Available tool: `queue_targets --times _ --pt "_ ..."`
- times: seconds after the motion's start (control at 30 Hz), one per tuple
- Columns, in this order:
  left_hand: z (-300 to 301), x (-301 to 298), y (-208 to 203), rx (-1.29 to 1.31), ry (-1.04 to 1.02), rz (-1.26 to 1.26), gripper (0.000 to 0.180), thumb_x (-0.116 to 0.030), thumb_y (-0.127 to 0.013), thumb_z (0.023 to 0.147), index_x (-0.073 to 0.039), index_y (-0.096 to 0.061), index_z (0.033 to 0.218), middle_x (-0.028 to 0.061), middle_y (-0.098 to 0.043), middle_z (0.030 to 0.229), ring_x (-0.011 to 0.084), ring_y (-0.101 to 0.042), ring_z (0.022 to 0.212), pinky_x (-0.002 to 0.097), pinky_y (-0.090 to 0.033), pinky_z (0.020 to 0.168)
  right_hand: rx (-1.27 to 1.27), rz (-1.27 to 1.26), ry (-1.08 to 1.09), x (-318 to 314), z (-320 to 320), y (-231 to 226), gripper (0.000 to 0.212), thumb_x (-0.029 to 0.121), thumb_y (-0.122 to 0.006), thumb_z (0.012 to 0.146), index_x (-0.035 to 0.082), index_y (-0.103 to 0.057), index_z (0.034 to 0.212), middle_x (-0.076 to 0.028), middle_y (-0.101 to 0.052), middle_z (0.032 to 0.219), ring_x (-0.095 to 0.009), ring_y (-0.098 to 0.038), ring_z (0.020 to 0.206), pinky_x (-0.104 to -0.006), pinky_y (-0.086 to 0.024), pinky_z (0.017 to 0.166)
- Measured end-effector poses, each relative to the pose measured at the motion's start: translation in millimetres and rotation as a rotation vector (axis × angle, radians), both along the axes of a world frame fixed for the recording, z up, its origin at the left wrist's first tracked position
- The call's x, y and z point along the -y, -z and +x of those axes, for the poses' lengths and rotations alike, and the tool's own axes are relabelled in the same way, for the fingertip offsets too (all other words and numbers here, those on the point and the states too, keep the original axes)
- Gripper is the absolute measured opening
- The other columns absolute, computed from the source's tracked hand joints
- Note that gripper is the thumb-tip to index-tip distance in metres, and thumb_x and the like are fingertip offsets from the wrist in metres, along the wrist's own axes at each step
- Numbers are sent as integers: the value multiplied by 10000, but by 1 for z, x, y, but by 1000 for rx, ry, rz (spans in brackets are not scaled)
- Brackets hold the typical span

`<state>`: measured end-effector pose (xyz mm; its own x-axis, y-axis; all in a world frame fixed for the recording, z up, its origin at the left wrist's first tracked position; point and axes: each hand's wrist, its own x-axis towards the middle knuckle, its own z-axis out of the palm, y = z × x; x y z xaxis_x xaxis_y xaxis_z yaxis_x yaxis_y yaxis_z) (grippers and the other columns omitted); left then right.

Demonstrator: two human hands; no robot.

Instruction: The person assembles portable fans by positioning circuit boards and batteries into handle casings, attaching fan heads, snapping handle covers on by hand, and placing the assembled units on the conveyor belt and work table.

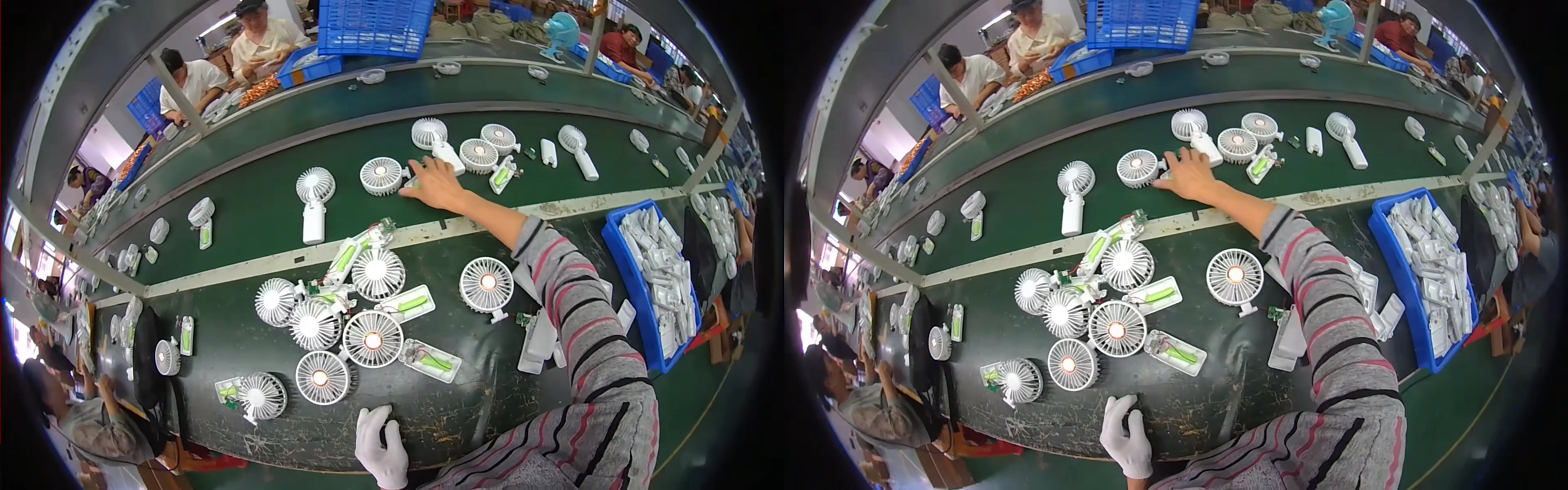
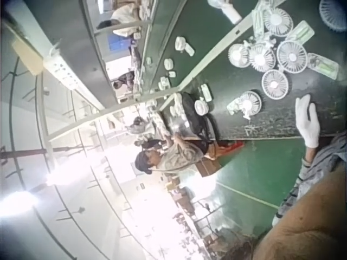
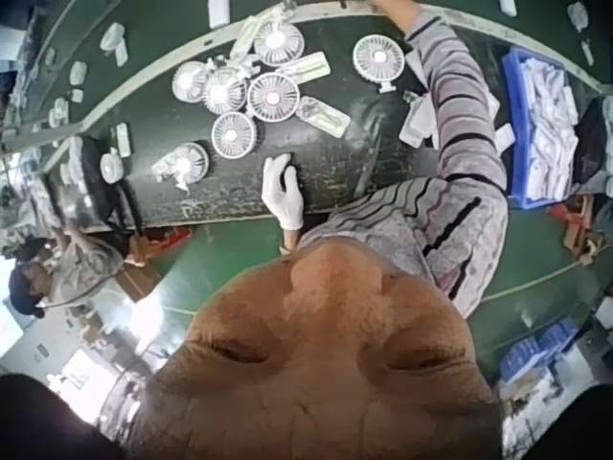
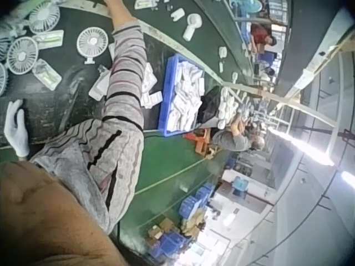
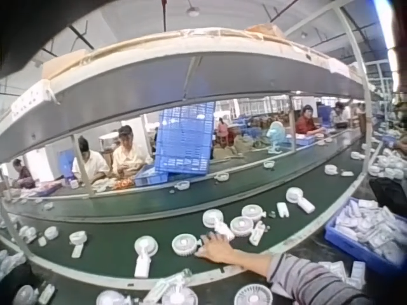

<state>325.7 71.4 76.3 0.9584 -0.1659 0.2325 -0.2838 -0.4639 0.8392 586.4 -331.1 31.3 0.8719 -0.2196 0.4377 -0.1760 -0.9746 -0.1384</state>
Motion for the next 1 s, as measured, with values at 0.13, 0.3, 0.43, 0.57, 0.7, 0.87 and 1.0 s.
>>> queue_targets --times 0.13,0.3,0.43,0.57,0.7,0.87,1.0 --pt "12 2 13 25 47 -28 187 63 -557 770 41 -652 931 126 -675 880 261 -634 904 367 -409 966 -34 -38 14 10 6 -3 619 487 -690 718 58 -556 1143 -161 -558 1147 -326 -471 1132 -542 -347 926" --pt "46 4 -10 -26 47 -129 177 102 -553 775 42 -669 895 123 -677 866 174 -636 843 268 -475 785 -109 415 -23 8 29 -25 393 290 -716 633 -6 -675 889 -215 -661 972 -388 -629 911 -515 -482 775" --pt "88 16 -47 205 85 -130 190 122 -541 773 57 -645 918 134 -673 861 186 -627 781 268 -479 735 -206 911 -221 -28 28 -73 333 334 -704 634 9 -689 699 -132 -650 658 -254 -643 625 -316 -514 591" --pt "110 32 -67 594 63 50 390 90 -567 719 65 -578 1108 201 -606 1135 348 -547 1101 422 -375 992 -2 961 -604 -112 -11 -111 294 290 -699 676 -2 -673 685 -79 -603 558 -145 -586 531 -295 -456 501" --pt "130 47 -70 720 -75 286 617 -79 -653 693 22 -464 1272 193 -451 1347 401 -387 1257 523 -258 1066 -54 1040 -877 -182 -39 -125 380 241 -770 691 -28 -616 910 -114 -658 768 -177 -624 671 -300 -504 602" --pt "150 25 -33 606 -166 513 663 -182 -706 715 -3 -440 1296 171 -496 1283 372 -411 1233 521 -238 1084 -44 739 -1171 -182 -45 -127 473 313 -721 714 -4 -612 1047 -156 -641 956 -295 -610 906 -382 -477 836" --pt "144 7 -14 331 -119 594 490 -138 -674 746 29 -532 1183 190 -526 1236 360 -450 1199 450 -311 1045 190 526 -531 -54 -26 -106 424 242 -708 729 31 -604 1082 -156 -605 1061 -322 -543 1055 -410 -445 910"
